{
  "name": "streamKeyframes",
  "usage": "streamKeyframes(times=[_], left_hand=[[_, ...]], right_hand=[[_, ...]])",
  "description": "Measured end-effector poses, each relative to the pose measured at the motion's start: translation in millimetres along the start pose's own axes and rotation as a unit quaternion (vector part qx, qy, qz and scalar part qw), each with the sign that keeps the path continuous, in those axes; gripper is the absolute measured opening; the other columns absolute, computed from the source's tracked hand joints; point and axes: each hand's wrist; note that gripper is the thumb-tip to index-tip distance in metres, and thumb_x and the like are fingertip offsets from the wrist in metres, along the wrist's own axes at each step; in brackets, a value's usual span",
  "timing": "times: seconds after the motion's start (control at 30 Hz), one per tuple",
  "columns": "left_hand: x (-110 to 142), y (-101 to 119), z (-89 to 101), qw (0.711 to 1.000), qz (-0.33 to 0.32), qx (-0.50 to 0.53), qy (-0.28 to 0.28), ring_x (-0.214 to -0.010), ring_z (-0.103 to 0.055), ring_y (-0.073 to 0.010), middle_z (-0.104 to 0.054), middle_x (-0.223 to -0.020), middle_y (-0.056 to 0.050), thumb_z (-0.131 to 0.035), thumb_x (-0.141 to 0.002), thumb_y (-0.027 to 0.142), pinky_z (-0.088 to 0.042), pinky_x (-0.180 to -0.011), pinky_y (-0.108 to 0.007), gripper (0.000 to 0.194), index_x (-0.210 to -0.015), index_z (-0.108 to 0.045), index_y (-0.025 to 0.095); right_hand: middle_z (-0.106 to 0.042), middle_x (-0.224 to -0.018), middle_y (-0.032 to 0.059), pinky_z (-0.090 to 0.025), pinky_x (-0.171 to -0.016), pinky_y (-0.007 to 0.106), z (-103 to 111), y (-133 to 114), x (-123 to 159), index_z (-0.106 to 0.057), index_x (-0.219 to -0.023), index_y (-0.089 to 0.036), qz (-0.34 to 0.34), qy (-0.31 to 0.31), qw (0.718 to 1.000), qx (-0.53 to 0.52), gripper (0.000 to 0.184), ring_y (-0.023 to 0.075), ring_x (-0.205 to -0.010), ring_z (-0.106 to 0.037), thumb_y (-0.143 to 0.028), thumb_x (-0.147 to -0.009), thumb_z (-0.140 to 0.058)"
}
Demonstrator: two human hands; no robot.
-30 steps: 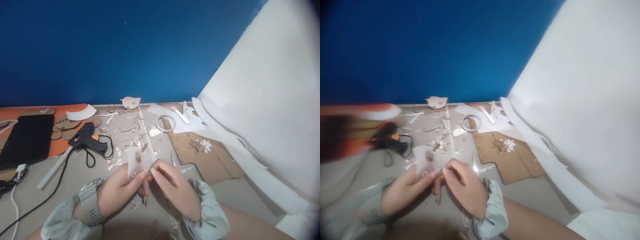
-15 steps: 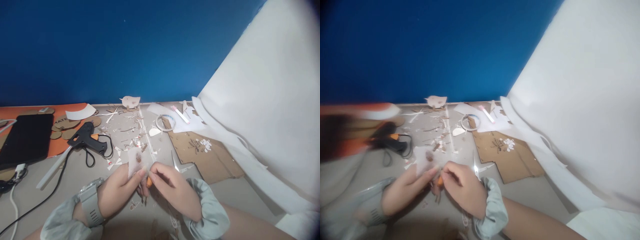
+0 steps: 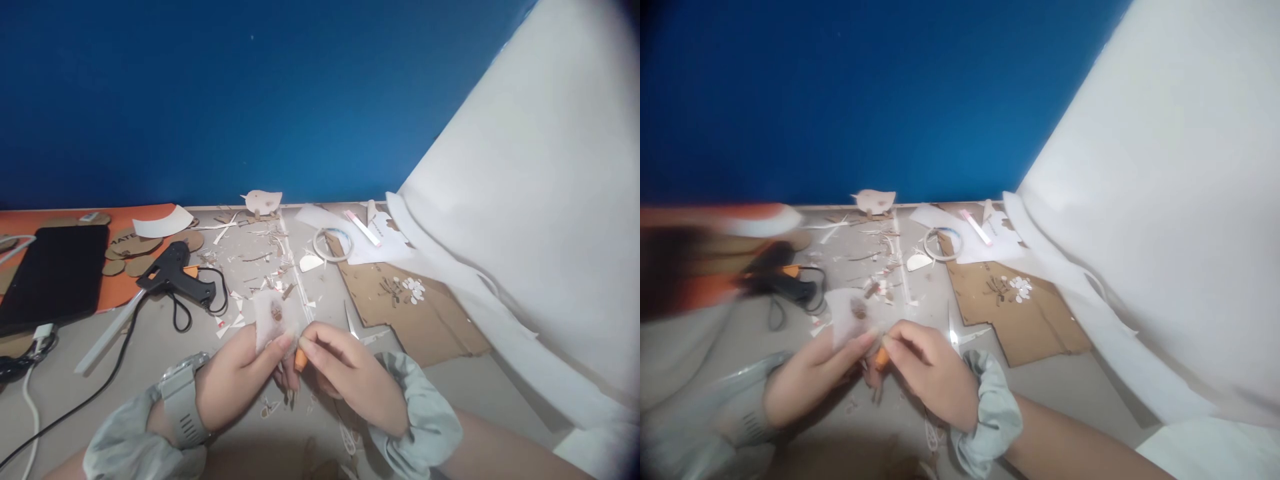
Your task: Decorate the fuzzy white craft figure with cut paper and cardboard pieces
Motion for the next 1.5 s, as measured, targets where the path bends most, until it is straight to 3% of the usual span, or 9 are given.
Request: streamKeyframes(times=[0.2, 0.4, 0.67, 0.9, 1.07, 1.27, 1.5], left_hand=[[-0.6, 2.8, -1.1, 0.997, 0.006, 0.069, -0.018, -0.052, -0.058, -0.0112, -0.062, -0.054, 0.0, -0.04, -0.091, 0.034, -0.049, -0.055, -0.02, 0.04, -0.059, -0.057, 0.018], [-1.7, 2.9, -0.4, 0.997, 0.012, 0.07, -0.025, -0.052, -0.059, -0.0113, -0.062, -0.053, 0.0, -0.041, -0.091, 0.033, -0.049, -0.056, -0.021, 0.04, -0.06, -0.06, 0.017], [-0.4, 1.9, -0.4, 0.998, -0.002, 0.055, -0.018, -0.054, -0.06, -0.0116, -0.063, -0.055, 0.001, -0.04, -0.091, 0.033, -0.05, -0.059, -0.021, 0.037, -0.061, -0.056, 0.018], [-2.1, 0.7, 0.6, 0.999, -0.003, 0.019, -0.028, -0.059, -0.062, -0.0137, -0.065, -0.058, -0.001, -0.036, -0.092, 0.036, -0.051, -0.063, -0.023, 0.04, -0.062, -0.057, 0.019], [-2.8, 0.0, 1.3, 0.999, -0.014, 0.002, -0.036, -0.058, -0.062, -0.0133, -0.066, -0.058, -0.001, -0.035, -0.093, 0.035, -0.051, -0.063, -0.022, 0.042, -0.062, -0.058, 0.019], [-2.2, -0.6, 3.1, 0.998, -0.022, -0.037, -0.045, -0.061, -0.064, -0.0143, -0.066, -0.056, -0.002, -0.034, -0.093, 0.038, -0.05, -0.065, -0.021, 0.05, -0.057, -0.061, 0.018], [-3.8, -0.1, 3.9, 0.997, -0.024, -0.053, -0.056, -0.063, -0.064, -0.0143, -0.067, -0.057, -0.004, -0.032, -0.094, 0.038, -0.049, -0.067, -0.021, 0.053, -0.057, -0.063, 0.017]], right_hand=[[-0.053, -0.061, -0.0023, -0.026, -0.039, 0.019, 0.1, 1.6, 0.1, -0.055, -0.078, -0.018, 0.009, 0.022, 1.0, 0.013, 0.034, 0.0067, -0.045, -0.035, -0.044, -0.093, -0.039], [-0.045, -0.053, -0.0047, -0.027, -0.038, 0.02, 1.6, 1.3, 0.1, -0.055, -0.077, -0.019, 0.014, 0.04, 0.998, 0.037, 0.032, 0.0075, -0.042, -0.035, -0.043, -0.093, -0.04], [-0.061, -0.069, -0.0001, -0.026, -0.038, 0.02, -1.5, -0.9, -0.5, -0.054, -0.076, -0.018, 0.011, 0.01, 1.0, 0.011, 0.035, 0.0056, -0.043, -0.036, -0.042, -0.095, -0.036], [-0.054, -0.058, -0.0028, -0.026, -0.037, 0.02, -0.6, -2.2, -0.9, -0.055, -0.075, -0.019, 0.02, 0.037, 0.998, 0.056, 0.033, 0.0064, -0.04, -0.035, -0.039, -0.094, -0.038], [-0.052, -0.057, -0.0042, -0.031, -0.044, 0.021, 1.7, -1.7, -0.6, -0.055, -0.075, -0.02, 0.029, 0.032, 0.994, 0.104, 0.032, 0.0074, -0.044, -0.04, -0.038, -0.095, -0.038], [-0.059, -0.069, -0.0035, -0.039, -0.062, 0.021, 1.0, -1.3, 0.3, -0.054, -0.073, -0.019, 0.082, 0.057, 0.979, 0.179, 0.03, 0.0093, -0.064, -0.052, -0.029, -0.096, -0.037], [-0.055, -0.07, -0.0027, -0.036, -0.061, 0.023, 1.8, 1.3, 1.0, -0.052, -0.074, -0.019, 0.084, 0.057, 0.968, 0.231, 0.029, 0.0106, -0.066, -0.051, -0.028, -0.096, -0.035]])
Point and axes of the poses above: each hand's wrist, its own x-axis away from the middle knuckle, its own z-axis out of the back of the hand, y = z × x
